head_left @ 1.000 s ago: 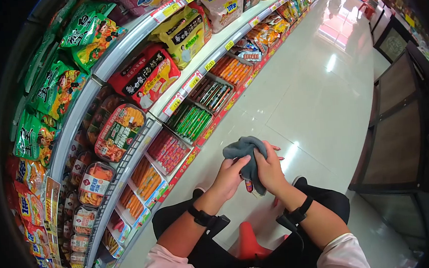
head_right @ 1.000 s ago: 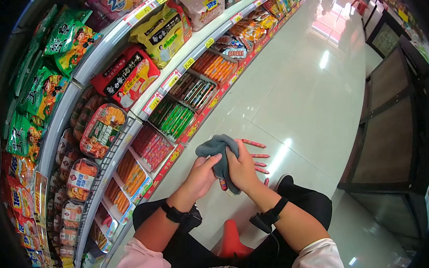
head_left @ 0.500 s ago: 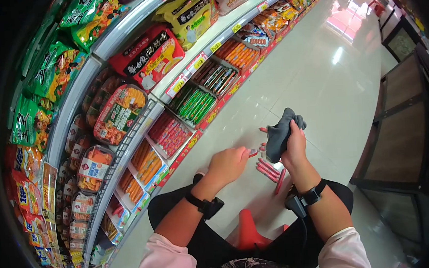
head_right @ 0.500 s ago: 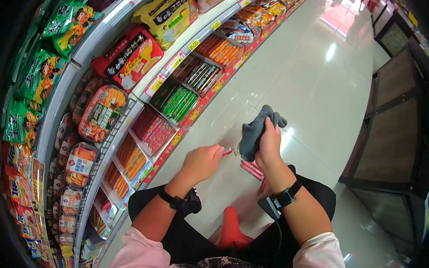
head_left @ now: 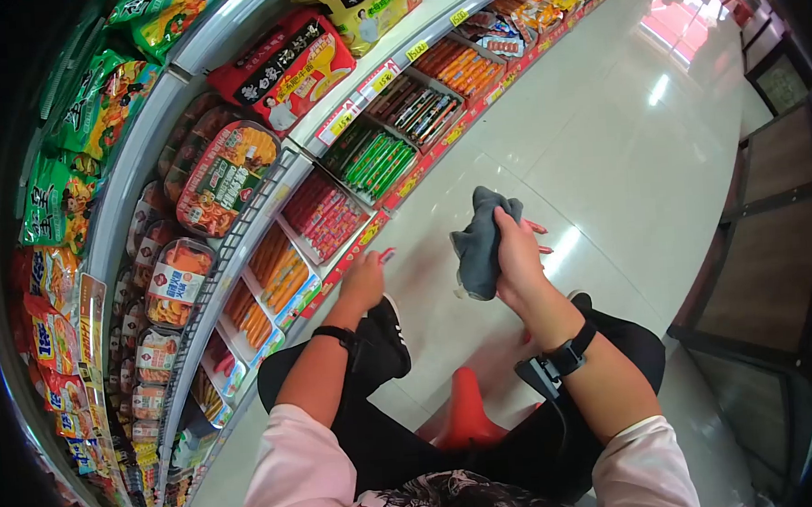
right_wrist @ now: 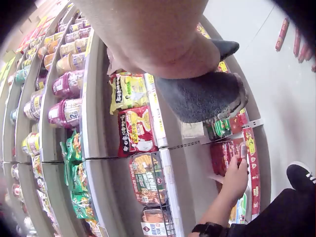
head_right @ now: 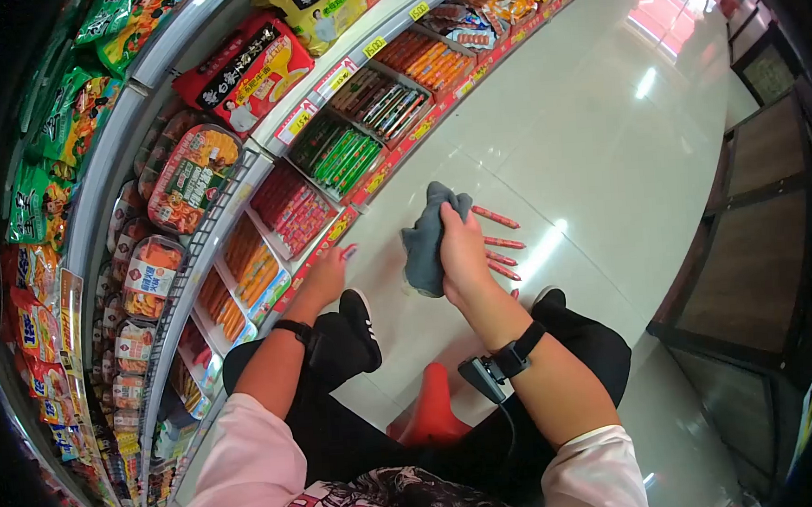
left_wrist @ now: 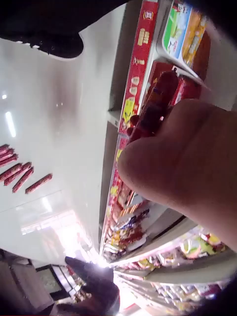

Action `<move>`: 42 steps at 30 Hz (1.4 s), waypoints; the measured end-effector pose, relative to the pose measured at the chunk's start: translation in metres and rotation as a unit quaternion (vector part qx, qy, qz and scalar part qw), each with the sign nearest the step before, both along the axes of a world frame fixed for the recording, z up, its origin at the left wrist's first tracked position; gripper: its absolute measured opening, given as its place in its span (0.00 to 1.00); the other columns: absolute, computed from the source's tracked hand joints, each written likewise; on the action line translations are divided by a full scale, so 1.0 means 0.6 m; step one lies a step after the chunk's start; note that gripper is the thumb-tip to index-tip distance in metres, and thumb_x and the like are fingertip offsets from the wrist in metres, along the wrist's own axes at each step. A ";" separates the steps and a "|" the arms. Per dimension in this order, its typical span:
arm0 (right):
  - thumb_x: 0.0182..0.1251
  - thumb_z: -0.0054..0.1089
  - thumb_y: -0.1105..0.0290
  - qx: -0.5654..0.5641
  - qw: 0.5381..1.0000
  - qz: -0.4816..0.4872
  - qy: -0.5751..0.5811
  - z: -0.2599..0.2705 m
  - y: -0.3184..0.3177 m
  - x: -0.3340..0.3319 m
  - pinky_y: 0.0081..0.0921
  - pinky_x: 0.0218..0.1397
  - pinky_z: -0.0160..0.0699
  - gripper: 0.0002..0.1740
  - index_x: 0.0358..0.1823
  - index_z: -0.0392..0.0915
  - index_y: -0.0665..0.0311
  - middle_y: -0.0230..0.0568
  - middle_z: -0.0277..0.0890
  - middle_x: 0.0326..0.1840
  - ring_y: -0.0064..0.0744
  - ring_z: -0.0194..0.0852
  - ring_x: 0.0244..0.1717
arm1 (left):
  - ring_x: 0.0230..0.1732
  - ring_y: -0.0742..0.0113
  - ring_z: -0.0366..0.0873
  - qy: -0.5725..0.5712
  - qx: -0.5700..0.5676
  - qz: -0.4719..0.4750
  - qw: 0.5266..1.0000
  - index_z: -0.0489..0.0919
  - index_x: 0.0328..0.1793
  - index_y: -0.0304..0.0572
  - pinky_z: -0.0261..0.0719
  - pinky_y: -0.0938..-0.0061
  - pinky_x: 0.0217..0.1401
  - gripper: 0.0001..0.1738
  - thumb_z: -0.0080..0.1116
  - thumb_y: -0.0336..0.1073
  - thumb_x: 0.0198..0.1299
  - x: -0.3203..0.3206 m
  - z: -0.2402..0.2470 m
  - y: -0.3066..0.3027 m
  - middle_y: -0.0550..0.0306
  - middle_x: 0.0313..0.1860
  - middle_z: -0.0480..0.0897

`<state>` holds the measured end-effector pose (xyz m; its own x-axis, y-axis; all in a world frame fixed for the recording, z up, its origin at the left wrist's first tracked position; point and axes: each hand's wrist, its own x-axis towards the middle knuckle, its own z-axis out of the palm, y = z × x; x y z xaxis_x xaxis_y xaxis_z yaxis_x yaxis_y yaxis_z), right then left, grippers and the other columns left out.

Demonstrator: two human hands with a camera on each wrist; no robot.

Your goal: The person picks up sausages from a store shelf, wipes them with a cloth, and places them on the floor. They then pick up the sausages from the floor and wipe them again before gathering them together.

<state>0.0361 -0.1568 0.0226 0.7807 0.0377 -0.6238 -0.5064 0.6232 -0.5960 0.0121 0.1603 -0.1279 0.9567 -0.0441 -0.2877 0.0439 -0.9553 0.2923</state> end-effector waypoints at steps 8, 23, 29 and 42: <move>0.85 0.53 0.58 -0.020 1.000 0.005 -0.014 0.016 -0.001 0.001 0.35 0.48 0.88 0.19 0.66 0.73 0.62 0.38 0.82 0.47 0.32 0.85 0.44 | 0.63 0.33 0.80 -0.084 0.078 0.078 0.990 0.75 0.70 0.43 0.80 0.41 0.63 0.19 0.50 0.39 0.79 0.115 -0.069 0.147 0.34 0.60 0.83; 0.85 0.54 0.56 -0.053 0.998 -0.031 0.014 0.018 0.010 0.001 0.34 0.55 0.86 0.22 0.68 0.73 0.63 0.39 0.83 0.50 0.34 0.86 0.48 | 0.61 0.43 0.81 -0.039 -0.022 0.027 0.999 0.81 0.60 0.47 0.78 0.47 0.63 0.18 0.58 0.31 0.63 -0.033 -0.192 -0.072 0.47 0.56 0.84; 0.86 0.50 0.55 -0.046 0.995 -0.090 0.015 -0.026 -0.052 -0.010 0.38 0.58 0.87 0.23 0.69 0.72 0.65 0.45 0.83 0.55 0.39 0.87 0.52 | 0.60 0.38 0.83 0.133 -0.120 -0.053 0.982 0.79 0.64 0.45 0.81 0.45 0.63 0.20 0.56 0.33 0.65 -0.129 -0.228 -0.193 0.44 0.58 0.85; 0.86 0.51 0.54 -0.010 0.981 -0.147 0.129 -0.021 -0.185 -0.065 0.39 0.64 0.81 0.22 0.66 0.76 0.63 0.40 0.83 0.60 0.36 0.84 0.58 | 0.65 0.34 0.83 0.338 -0.107 -0.063 0.933 0.57 0.89 0.55 0.80 0.45 0.69 0.41 0.51 0.38 0.68 -0.133 -0.325 -0.421 0.33 0.65 0.82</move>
<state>-0.0030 -0.2676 0.0100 0.5720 -0.1793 -0.8004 -0.4423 0.7544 -0.4851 -0.0675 -0.0926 -0.3226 0.5432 -0.2690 -0.7953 0.1795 -0.8881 0.4231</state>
